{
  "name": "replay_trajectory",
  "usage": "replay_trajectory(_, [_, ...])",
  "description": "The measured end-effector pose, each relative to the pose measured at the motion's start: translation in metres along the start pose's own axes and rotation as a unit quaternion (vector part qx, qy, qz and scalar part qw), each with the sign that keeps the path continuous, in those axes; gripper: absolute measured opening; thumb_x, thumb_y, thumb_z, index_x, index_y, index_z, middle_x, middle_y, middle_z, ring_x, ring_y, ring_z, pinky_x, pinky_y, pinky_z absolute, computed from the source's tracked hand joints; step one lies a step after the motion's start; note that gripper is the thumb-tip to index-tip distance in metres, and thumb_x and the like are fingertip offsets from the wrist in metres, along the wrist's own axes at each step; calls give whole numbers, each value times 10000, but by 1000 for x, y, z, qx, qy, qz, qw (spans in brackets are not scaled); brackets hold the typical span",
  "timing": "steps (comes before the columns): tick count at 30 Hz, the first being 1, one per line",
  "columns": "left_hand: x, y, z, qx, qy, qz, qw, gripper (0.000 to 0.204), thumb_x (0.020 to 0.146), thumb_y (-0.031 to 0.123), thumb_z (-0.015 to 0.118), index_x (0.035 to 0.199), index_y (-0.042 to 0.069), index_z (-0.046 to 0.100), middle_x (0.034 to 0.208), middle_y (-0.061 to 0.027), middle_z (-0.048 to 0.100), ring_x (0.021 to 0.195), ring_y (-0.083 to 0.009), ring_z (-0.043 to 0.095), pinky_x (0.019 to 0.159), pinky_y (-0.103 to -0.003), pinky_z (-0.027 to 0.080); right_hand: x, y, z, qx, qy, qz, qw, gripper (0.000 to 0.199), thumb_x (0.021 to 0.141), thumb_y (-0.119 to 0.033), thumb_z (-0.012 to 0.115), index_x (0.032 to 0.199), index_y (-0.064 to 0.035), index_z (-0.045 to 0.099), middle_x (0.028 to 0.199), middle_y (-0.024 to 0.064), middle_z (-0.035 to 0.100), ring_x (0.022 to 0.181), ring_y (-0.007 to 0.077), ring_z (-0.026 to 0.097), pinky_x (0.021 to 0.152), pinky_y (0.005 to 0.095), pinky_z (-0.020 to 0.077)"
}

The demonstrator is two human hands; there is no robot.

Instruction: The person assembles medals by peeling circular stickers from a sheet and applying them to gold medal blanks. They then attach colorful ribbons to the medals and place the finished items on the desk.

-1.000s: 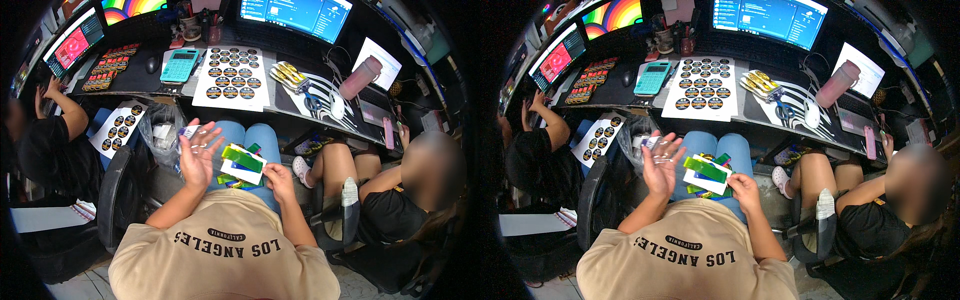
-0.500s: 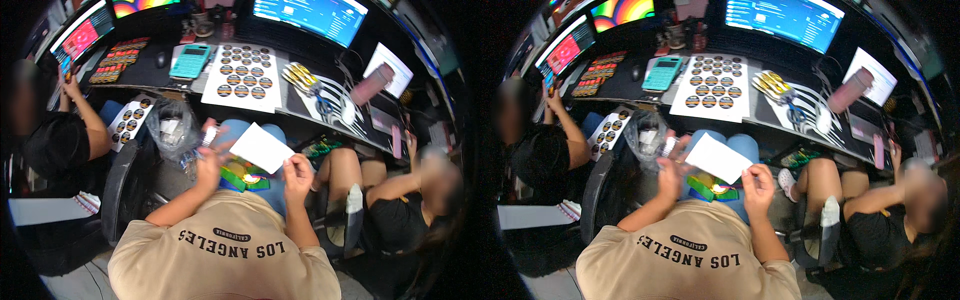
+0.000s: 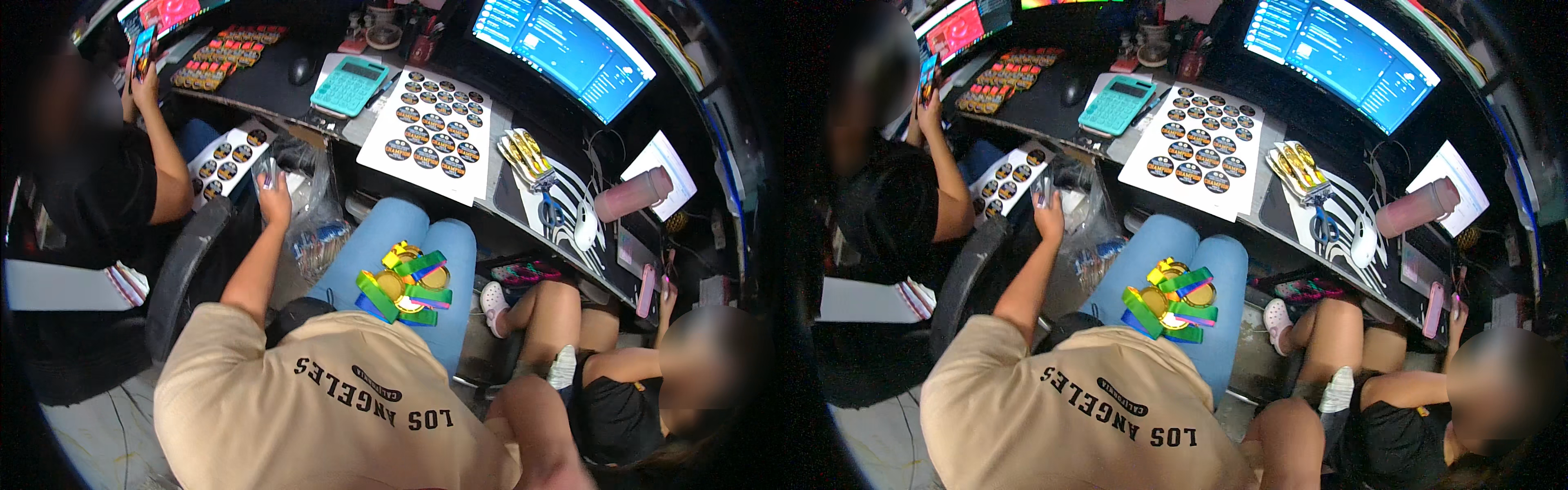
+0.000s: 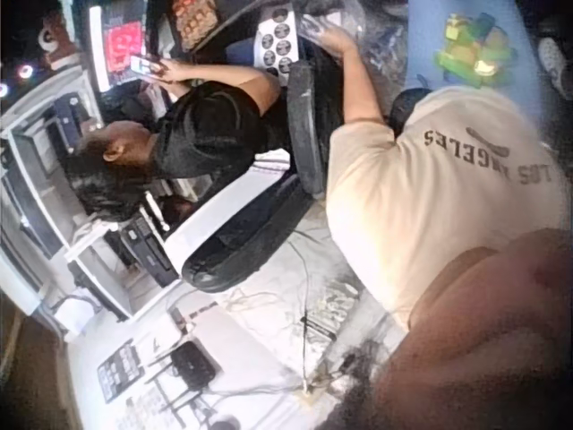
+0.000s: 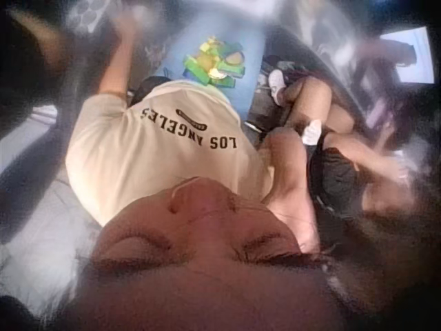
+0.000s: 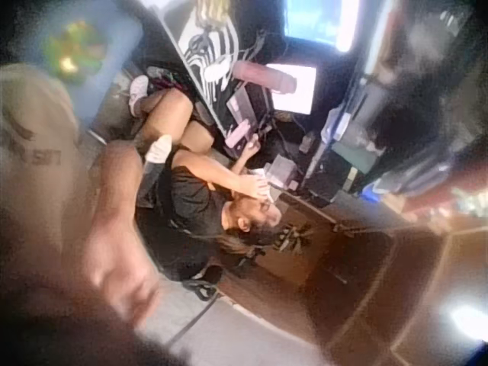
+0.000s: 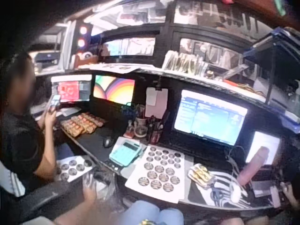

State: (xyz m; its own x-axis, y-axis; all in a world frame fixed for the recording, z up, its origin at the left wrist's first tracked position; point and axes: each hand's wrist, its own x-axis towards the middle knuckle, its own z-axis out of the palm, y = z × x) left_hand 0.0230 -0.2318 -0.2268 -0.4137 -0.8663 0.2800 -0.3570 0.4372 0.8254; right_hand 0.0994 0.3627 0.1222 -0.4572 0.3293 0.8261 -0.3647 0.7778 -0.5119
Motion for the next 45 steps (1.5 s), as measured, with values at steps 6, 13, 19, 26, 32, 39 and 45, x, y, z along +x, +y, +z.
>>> replay_trajectory(6, [-8, -66, 40, 101, -56, 5, 993, 445, 798, 287, 772, 1085, 14, 570, 1053, -214, 651, 1011, -399, 619, 869, -440, 475, 56, 114, -43, -238, -44, 98, 965, 368, 931, -257, 520, 1162, 13, 616, 1164, 135, 562, 896, 193, 561, 787, 288, 492])
replay_trajectory(13, [-21, -72, 36, 110, -67, -30, 991, 373, 809, 242, 750, 1041, 12, 569, 1047, -201, 643, 1019, -381, 606, 884, -439, 467, 58, 192, -35, -285, -119, 145, 940, 378, 915, -251, 537, 1176, 13, 610, 1179, 146, 563, 932, 214, 555, 817, 307, 479])
replay_trajectory(19, [-18, -64, 36, 93, -56, 15, 994, 363, 809, 231, 743, 1040, 8, 573, 1040, -201, 644, 1007, -379, 610, 876, -440, 472, 60, 202, -19, -282, -138, 144, 938, 390, 901, -246, 552, 1188, 13, 604, 1192, 155, 563, 963, 232, 550, 844, 323, 468])
replay_trajectory(26, [-21, -66, 39, 91, -57, 20, 994, 334, 808, 214, 740, 1006, 0, 577, 1015, -204, 649, 998, -378, 617, 874, -435, 477, 64, 206, -6, -281, -147, 139, 938, 406, 885, -240, 570, 1201, 13, 598, 1208, 166, 564, 999, 253, 544, 874, 342, 455])
replay_trajectory(32, [-24, -65, 37, 82, -74, -10, 994, 318, 822, 210, 728, 1028, 25, 570, 1047, -213, 633, 1020, -394, 599, 893, -441, 463, 67, 210, 3, -282, -154, 128, 938, 423, 871, -235, 585, 1213, 13, 592, 1221, 175, 565, 1030, 271, 539, 900, 358, 444])
replay_trajectory(39, [-27, -58, 32, 85, -101, -8, 991, 344, 837, 211, 713, 1093, 41, 557, 1115, -222, 607, 1082, -400, 569, 947, -448, 437, 70, 212, 18, -280, -159, 119, 939, 444, 855, -230, 603, 1227, 13, 586, 1236, 186, 566, 1066, 292, 533, 931, 377, 431])
replay_trajectory(45, [-29, -59, 38, 94, -76, 21, 993, 331, 816, 219, 734, 1030, 26, 571, 1044, -201, 630, 1033, -386, 587, 896, -440, 460, 72, 211, 36, -278, -171, 108, 939, 465, 841, -225, 618, 1238, 13, 580, 1249, 195, 567, 1097, 310, 528, 957, 393, 420])
